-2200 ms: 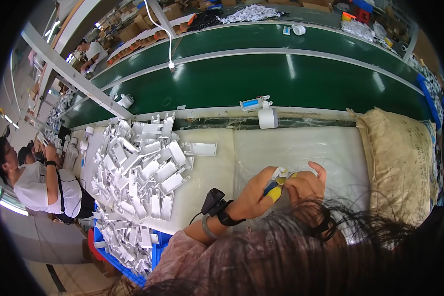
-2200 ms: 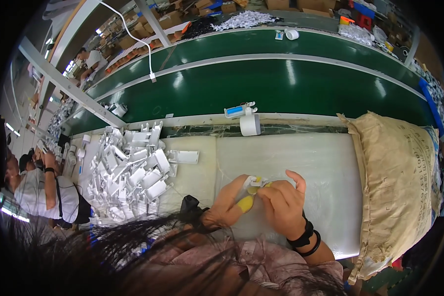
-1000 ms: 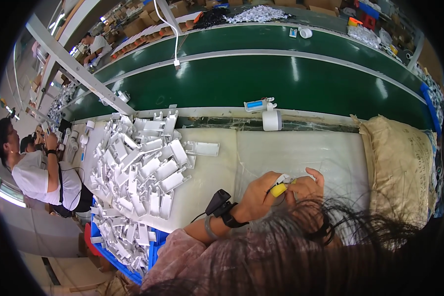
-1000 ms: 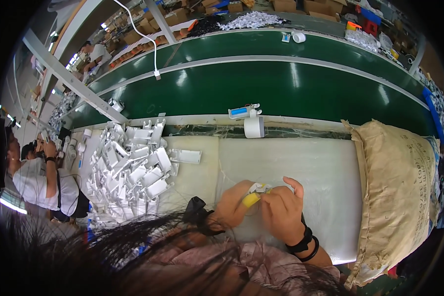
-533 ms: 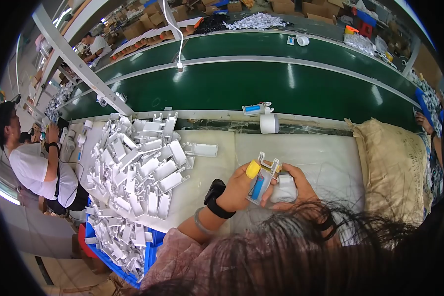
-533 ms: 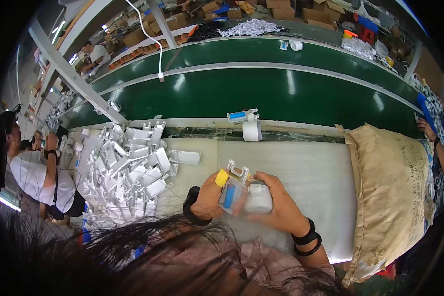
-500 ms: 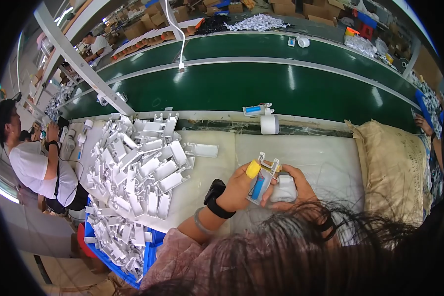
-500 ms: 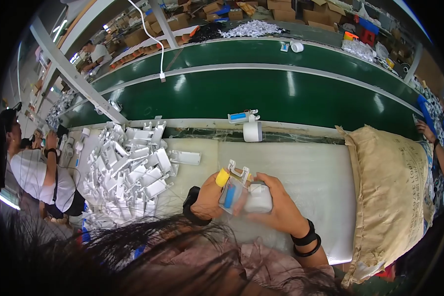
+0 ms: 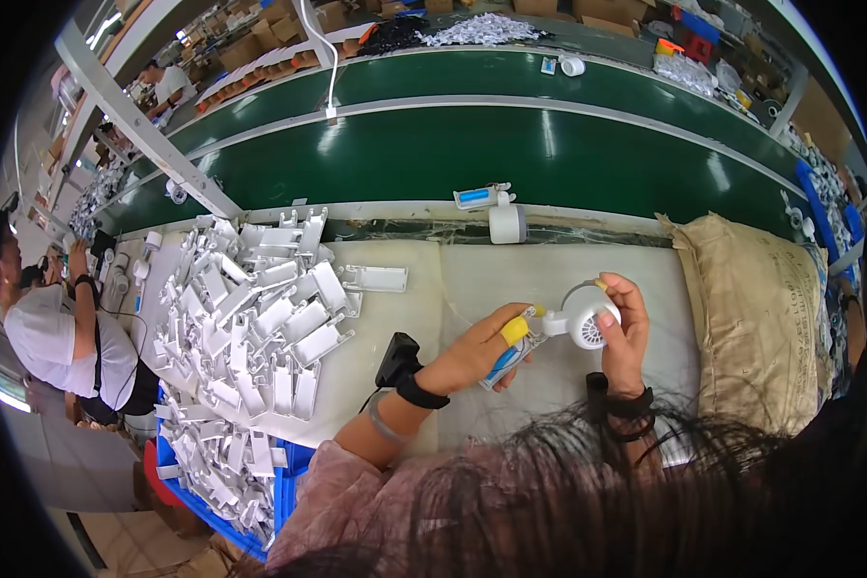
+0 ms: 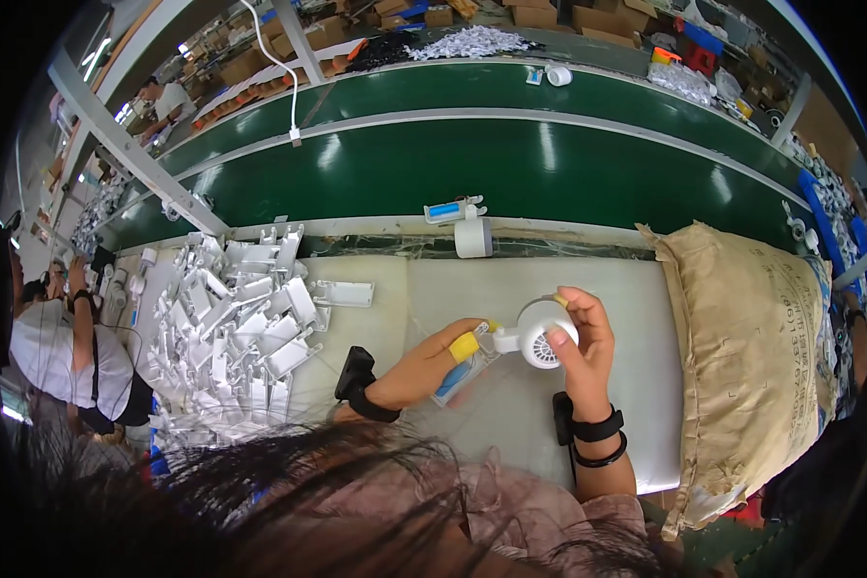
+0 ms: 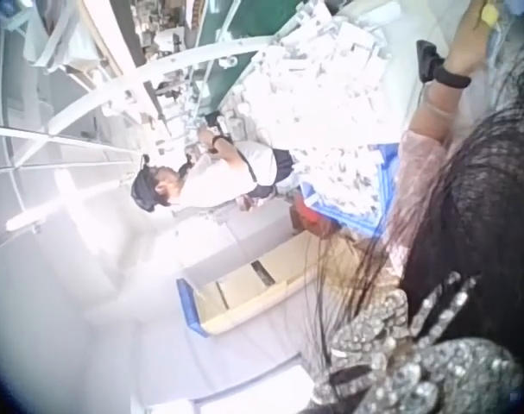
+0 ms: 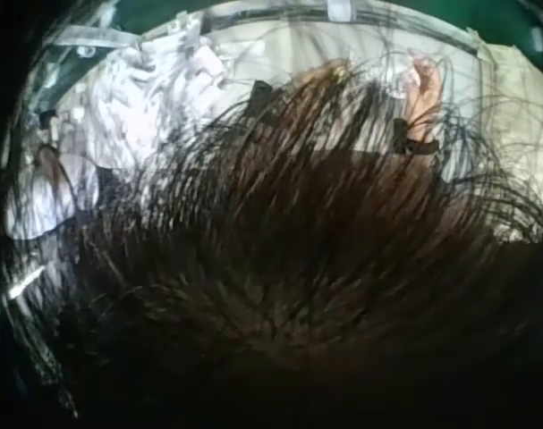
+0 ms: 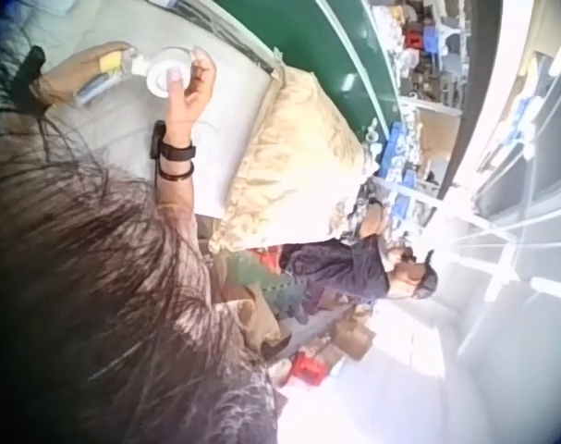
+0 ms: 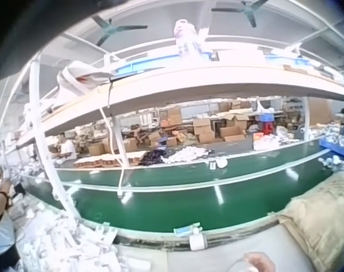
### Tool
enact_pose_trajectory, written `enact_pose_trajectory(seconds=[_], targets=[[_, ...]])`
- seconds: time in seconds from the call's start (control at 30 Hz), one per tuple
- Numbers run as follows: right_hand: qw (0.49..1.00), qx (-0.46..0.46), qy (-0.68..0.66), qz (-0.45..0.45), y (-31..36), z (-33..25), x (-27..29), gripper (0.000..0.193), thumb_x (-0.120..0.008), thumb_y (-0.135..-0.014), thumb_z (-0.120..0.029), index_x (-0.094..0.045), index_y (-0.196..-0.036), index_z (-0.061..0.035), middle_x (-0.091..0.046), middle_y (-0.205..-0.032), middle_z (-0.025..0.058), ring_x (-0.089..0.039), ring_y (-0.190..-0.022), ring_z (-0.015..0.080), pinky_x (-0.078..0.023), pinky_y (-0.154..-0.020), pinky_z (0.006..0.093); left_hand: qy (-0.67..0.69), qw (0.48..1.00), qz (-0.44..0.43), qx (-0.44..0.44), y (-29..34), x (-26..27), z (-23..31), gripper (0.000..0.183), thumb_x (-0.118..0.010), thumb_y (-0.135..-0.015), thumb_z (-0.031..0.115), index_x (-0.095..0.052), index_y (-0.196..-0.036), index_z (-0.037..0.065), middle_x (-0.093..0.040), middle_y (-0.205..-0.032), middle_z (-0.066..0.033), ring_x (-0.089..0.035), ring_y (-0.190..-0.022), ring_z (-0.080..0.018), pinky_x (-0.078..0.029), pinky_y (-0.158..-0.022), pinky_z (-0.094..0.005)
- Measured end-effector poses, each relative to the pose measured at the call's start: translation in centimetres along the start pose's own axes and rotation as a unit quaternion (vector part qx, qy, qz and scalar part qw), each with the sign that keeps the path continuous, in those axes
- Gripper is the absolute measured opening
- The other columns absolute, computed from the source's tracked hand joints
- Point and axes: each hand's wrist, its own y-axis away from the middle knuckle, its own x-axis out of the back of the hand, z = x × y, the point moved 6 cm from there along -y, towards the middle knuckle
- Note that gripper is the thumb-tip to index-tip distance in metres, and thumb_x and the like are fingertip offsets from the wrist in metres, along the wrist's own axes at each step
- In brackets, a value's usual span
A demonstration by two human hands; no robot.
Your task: The person assembles small fans by picking up a motor and a battery compartment, connecting the wires, and fitting the motor into the housing. They then press a fan blade onto the motor shaft and place the completed unit onto the conveyor belt.
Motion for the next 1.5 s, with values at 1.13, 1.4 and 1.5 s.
enact_pose_trajectory(seconds=[1.13, 1.4, 1.5], targets=[[0.935, 0.121, 0.305, -0.135, 0.9, -2.1, -3.8, 0.032, -0.054, -0.095, -0.023, -0.06, -0.115, 0.002, -0.062, -0.106, 0.0213, -0.061, -0.091, 0.0365, -0.049, -0.08, 0.0389, 0.174, 0.983, -0.031, 0.046, -2.3, -3.2, -4.1, 0.051, -0.063, -0.091, 0.025, -0.038, -0.129, 0.002, -0.063, -0.098, -0.0115, -0.065, -0.076, -0.0169, -0.055, -0.067, -0.0319], [0.908, 0.171, 0.358, -0.135, 2.1, -2.7, -4.9, 0.053, -0.06, -0.086, -0.015, -0.043, -0.133, 0.0028, -0.049, -0.129, 0.0247, -0.048, -0.12, 0.0393, -0.036, -0.104, 0.0443, 0.222, 0.971, 0.024, -0.088, -1.9, -0.7, -0.9, 0.046, -0.063, -0.09, 0.018, -0.043, -0.127, 0.001, -0.065, -0.099, -0.011, -0.065, -0.081, -0.0171, -0.056, -0.071, -0.0321], [0.898, 0.191, 0.365, -0.154, 2.4, -3.0, -5.6, 0.058, -0.065, -0.084, -0.016, -0.042, -0.134, 0.003, -0.047, -0.13, 0.0245, -0.05, -0.118, 0.038, -0.038, -0.103, 0.0437, 0.227, 0.969, 0.044, -0.088, -1.4, -0.6, -1.0, 0.033, -0.059, -0.092, 0.014, -0.051, -0.122, 0.003, -0.064, -0.102, -0.0099, -0.064, -0.088, -0.0176, -0.054, -0.075, -0.0311]])
